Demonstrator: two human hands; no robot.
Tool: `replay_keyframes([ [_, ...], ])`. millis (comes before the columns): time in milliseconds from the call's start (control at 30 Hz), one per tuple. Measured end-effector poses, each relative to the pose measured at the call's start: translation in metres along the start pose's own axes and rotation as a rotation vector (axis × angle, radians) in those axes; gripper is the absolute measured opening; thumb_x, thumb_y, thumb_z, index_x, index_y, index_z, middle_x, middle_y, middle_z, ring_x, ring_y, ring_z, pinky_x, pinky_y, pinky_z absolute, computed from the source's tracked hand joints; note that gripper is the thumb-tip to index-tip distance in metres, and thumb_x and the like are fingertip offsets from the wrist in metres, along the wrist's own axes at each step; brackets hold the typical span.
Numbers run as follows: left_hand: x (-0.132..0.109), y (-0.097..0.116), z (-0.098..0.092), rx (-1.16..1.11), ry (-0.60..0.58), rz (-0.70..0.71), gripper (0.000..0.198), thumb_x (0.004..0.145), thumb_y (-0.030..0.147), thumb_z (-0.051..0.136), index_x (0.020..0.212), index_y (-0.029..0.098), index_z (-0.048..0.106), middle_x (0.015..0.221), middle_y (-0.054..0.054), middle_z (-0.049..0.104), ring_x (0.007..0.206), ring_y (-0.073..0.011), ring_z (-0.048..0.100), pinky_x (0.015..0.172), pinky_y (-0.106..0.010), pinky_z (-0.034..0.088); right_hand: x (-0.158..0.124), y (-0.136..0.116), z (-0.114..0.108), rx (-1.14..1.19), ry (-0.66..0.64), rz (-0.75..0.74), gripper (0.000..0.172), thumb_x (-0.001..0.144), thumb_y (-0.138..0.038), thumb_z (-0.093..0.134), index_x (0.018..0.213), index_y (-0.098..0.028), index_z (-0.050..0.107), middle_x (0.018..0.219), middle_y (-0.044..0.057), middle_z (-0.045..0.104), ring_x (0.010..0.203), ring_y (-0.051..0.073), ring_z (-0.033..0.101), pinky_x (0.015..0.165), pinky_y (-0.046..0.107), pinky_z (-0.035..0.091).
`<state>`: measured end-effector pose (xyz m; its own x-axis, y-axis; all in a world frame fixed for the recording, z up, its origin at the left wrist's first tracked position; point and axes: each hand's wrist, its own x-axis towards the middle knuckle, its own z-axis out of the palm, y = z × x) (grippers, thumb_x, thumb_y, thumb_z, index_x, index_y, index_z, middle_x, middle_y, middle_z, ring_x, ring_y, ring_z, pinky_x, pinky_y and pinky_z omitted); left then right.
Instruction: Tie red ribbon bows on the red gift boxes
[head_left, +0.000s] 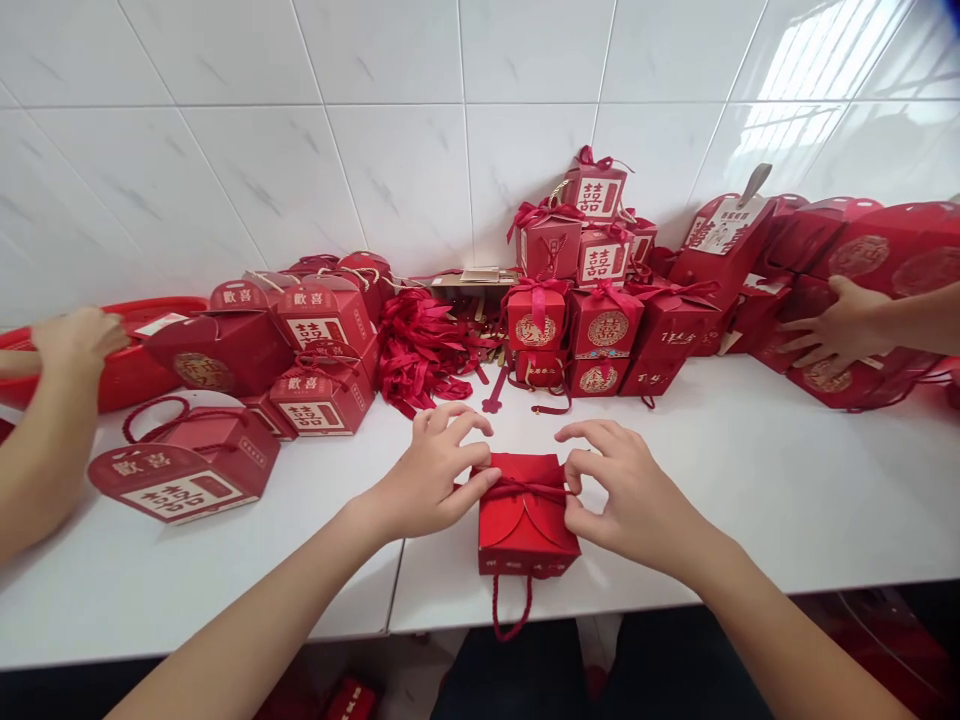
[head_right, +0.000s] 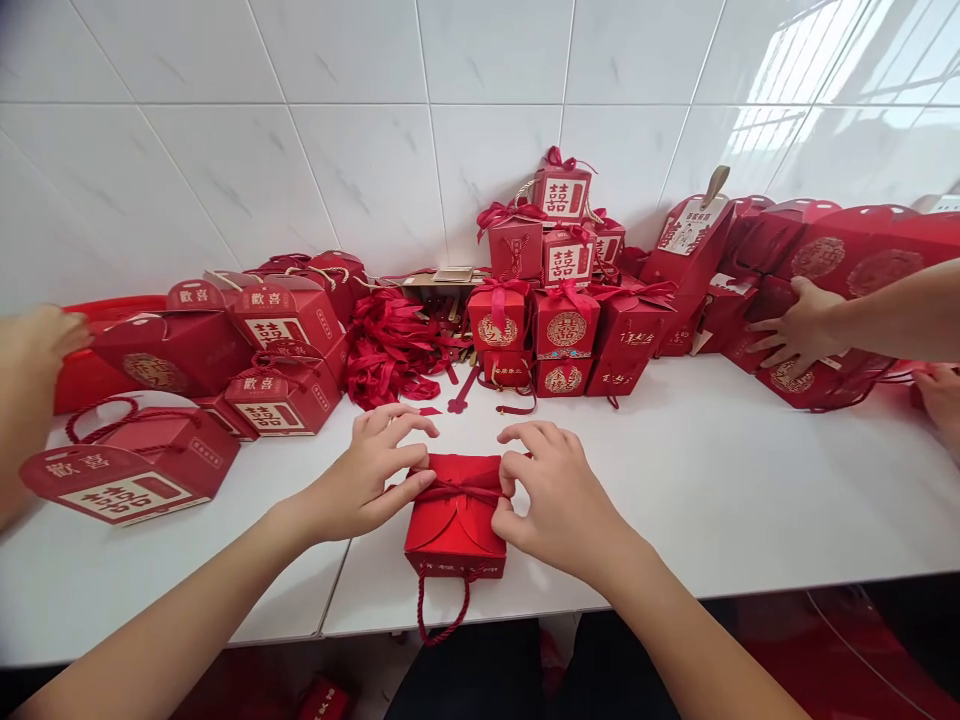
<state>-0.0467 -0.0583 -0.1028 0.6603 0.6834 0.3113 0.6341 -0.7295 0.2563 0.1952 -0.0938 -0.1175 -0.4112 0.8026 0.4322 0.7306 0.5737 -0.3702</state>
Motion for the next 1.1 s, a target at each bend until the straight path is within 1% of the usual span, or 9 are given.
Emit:
replay_keyframes([
  [67,-0.003,0.0,-0.001,-0.076,-0.009,-0.03,0.021,0.089,0.029,0.05,0.071,0.019,0.056,0.114,-0.007,0.058,0.117,-0.029,0.038,0.097,-0.05,0.029,0.0,-0.001,0.001,-0.023,0.015,-0.002,0.013,0.067,-0.009,0.057,0.067,-0.02,0.049,0.111,0.008,0.059,0.112,0.028,0.051,0.091,0.047,0.037],
  [167,-0.005,0.002,-0.001,-0.364,-0.066,-0.071,0.025,0.089,0.03,0.05,0.067,0.019,0.054,0.118,-0.005,0.057,0.115,-0.024,0.042,0.1,-0.044,0.034,0.001,-0.002,0.003,-0.054,0.065,0.013,0.007,0.072,-0.013,0.057,0.071,-0.02,0.054,0.112,0.01,0.059,0.109,0.029,0.052,0.092,0.05,0.037],
  [233,-0.005,0.003,0.0,-0.515,-0.093,-0.086,0.025,0.09,0.031,0.051,0.068,0.019,0.055,0.121,-0.004,0.057,0.117,-0.0225,0.043,0.103,-0.042,0.033,0.001,-0.004,0.005,-0.024,0.103,0.055,0.006,0.076,-0.015,0.054,0.074,-0.021,0.055,0.111,0.01,0.058,0.108,0.029,0.052,0.092,0.052,0.037],
  [333,-0.004,0.003,0.004,-0.571,-0.074,-0.116,0.027,0.089,0.032,0.052,0.065,0.019,0.053,0.119,-0.005,0.058,0.117,-0.0228,0.044,0.104,-0.044,0.032,0.0,-0.005,0.008,0.1,0.135,0.142,0.009,0.079,-0.015,0.05,0.073,-0.022,0.05,0.105,0.01,0.057,0.106,0.027,0.053,0.089,0.049,0.042],
  [400,-0.005,0.003,0.006,-0.546,-0.038,-0.14,0.03,0.089,0.032,0.052,0.062,0.019,0.049,0.115,-0.005,0.059,0.114,-0.0225,0.045,0.102,-0.044,0.033,-0.001,-0.005,0.008,0.157,0.102,0.144,0.011,0.079,-0.014,0.05,0.072,-0.022,0.048,0.104,0.01,0.055,0.103,0.026,0.053,0.087,0.046,0.046],
  [533,-0.009,-0.001,0.01,-0.432,0.025,-0.182,0.032,0.09,0.032,0.049,0.061,0.018,0.047,0.107,-0.003,0.059,0.109,-0.0221,0.045,0.1,-0.044,0.033,-0.005,-0.001,0.007,0.129,0.048,0.053,0.012,0.076,-0.011,0.053,0.071,-0.021,0.048,0.106,0.01,0.052,0.104,0.026,0.05,0.085,0.043,0.046],
  [800,-0.014,-0.004,0.008,-0.193,0.056,-0.184,0.032,0.09,0.032,0.048,0.061,0.018,0.052,0.106,-0.004,0.058,0.108,-0.0253,0.042,0.095,-0.047,0.03,-0.009,0.003,0.008,0.059,0.069,-0.033,0.021,0.071,-0.004,0.055,0.068,-0.02,0.042,0.108,0.009,0.052,0.107,0.027,0.047,0.084,0.044,0.045],
  [1000,-0.019,-0.004,0.006,0.018,0.071,-0.168,0.032,0.09,0.033,0.048,0.064,0.019,0.058,0.104,-0.006,0.059,0.107,-0.0287,0.041,0.087,-0.05,0.027,-0.011,0.0,0.004,0.055,0.019,-0.02,0.021,0.073,-0.004,0.054,0.069,-0.021,0.042,0.106,0.008,0.053,0.107,0.027,0.047,0.082,0.045,0.047],
  [1100,-0.02,-0.003,0.006,0.065,0.074,-0.166,0.033,0.09,0.033,0.047,0.063,0.019,0.059,0.104,-0.006,0.059,0.106,-0.0289,0.041,0.085,-0.05,0.028,-0.011,-0.002,0.001,0.008,0.019,-0.037,0.021,0.073,-0.002,0.052,0.069,-0.021,0.044,0.104,0.009,0.053,0.105,0.028,0.049,0.081,0.045,0.048],
])
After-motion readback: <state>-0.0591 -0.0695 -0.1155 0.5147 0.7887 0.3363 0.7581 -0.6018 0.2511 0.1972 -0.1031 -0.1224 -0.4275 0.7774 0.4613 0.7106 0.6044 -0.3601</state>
